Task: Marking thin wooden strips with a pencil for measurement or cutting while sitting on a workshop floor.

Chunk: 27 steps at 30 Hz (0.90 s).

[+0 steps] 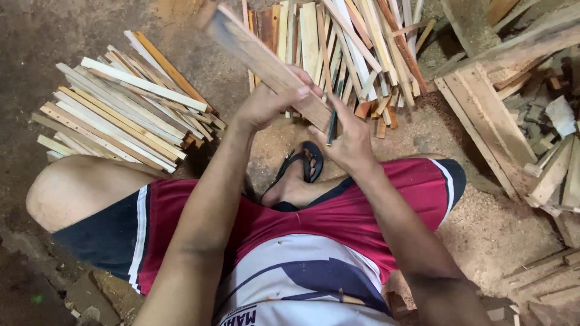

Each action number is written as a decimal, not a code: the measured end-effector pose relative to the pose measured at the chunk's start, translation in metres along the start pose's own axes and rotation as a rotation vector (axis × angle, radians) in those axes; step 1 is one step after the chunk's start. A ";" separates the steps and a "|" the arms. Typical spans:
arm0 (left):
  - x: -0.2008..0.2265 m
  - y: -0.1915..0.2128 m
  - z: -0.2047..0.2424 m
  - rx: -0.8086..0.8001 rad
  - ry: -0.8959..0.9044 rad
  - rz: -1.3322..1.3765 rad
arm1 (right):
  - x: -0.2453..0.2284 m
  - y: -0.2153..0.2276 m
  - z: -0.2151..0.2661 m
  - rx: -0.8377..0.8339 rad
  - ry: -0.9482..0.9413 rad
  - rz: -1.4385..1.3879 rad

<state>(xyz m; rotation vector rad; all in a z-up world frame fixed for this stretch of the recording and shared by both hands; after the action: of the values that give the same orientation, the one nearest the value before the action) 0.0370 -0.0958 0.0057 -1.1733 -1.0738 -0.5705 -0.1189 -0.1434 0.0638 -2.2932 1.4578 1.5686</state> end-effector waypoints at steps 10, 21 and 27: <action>-0.031 0.044 0.012 0.100 0.087 0.101 | 0.047 -0.030 0.002 0.098 -0.571 -0.156; 0.047 0.237 0.185 1.205 0.041 -0.538 | -0.011 -0.257 -0.013 -0.306 -0.341 -0.309; 0.082 0.293 0.292 1.486 0.217 -0.741 | -0.074 -0.334 0.003 -0.462 -0.339 -0.310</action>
<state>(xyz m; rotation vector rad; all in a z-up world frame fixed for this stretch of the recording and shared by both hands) 0.2066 0.2858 -0.0504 0.5909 -1.2930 -0.2705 0.1015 0.0979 -0.0376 -2.1516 0.6802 2.2155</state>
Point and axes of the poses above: each hand's wrist, its own z-axis away from the middle knuckle, its own y-axis out of the back of the hand, x = y × z, the point moved 10 cm from there along -z, towards the middle knuckle, and after that the axes turned 2 degrees about z, right-handed, at the moved point
